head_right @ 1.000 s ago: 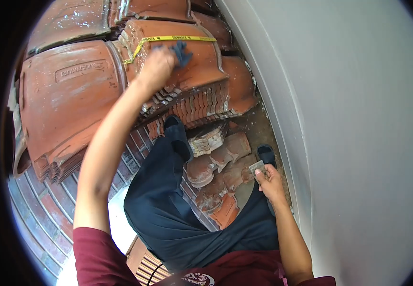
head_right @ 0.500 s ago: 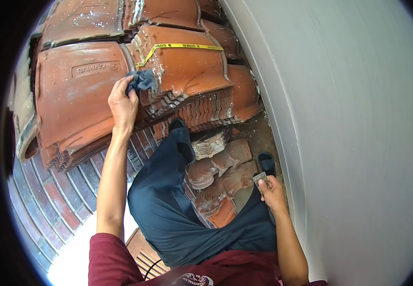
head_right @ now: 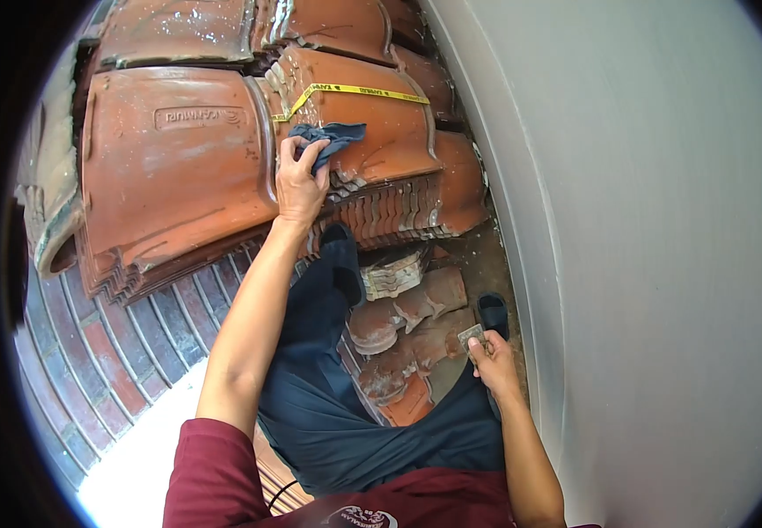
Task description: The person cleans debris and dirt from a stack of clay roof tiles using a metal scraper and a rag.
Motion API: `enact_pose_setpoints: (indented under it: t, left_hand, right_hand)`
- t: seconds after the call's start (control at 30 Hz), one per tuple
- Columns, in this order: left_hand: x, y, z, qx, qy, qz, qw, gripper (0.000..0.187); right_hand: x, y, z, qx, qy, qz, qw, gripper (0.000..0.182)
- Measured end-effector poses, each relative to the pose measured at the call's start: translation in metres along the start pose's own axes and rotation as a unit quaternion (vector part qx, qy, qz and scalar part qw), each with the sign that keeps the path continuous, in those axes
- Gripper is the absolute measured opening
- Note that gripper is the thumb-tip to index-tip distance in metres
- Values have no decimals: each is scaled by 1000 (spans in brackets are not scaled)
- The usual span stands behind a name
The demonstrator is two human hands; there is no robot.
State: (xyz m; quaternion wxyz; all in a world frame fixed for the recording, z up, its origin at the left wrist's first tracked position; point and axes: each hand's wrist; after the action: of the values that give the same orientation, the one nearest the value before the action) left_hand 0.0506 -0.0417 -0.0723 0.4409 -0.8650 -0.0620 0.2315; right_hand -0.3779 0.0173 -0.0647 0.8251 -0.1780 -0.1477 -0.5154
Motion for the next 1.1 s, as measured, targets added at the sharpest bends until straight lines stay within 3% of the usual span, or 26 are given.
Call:
enact_pose_setpoints:
  t: [0.07,0.17,0.27,0.4,0.47,0.63,0.73,0.83,0.93,1.1]
  left_hand:
    - [4,18,-1,-50,23,7,998,38]
    - [1,31,-5,-58,129,-85,986,35]
    - [-1,5,-8,48,222,-78,971,29]
    - [-13,-9,18,140,211,-7,967,36]
    - [-22,11,19,173,179,41,968,26]
    - [-54,59,-20,410,112,-113,898,19]
    - [-44,55,-25,455,73,-75,884,25]
    - [-25,9,-6,322,152,-10,934,21]
    - [-19,-26,4,284,168,-28,943,20]
    - [-36,9,18,217,163,-57,961,15]
  right_hand:
    - [5,2,8,-13,13,8,1000,10]
    - [2,0,6,-12,6,1,1000,10]
    - [-11,-2,-1,-4,-4,0,1000,17]
    - [-17,4,2,-3,13,20,1000,16]
    - [-12,7,4,-1,17,31,999,16]
    - [-2,14,1,5,0,27,1000,17]
    - [4,12,5,3,-16,24,1000,18]
    - [3,9,11,-8,-11,10,1000,17]
    - [-5,1,12,3,-13,3,1000,16]
    - [-17,0,14,-1,14,20,1000,16]
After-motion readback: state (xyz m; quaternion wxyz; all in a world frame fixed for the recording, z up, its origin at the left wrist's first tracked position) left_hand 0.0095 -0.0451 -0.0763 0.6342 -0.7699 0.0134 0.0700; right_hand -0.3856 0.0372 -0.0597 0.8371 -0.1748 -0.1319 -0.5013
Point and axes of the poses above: each hand's wrist, its own z-axis away from the middle knuckle, its own y-axis out of the palm, x = y × z, and after that the axes turned 13 degrees about -x, right-handed
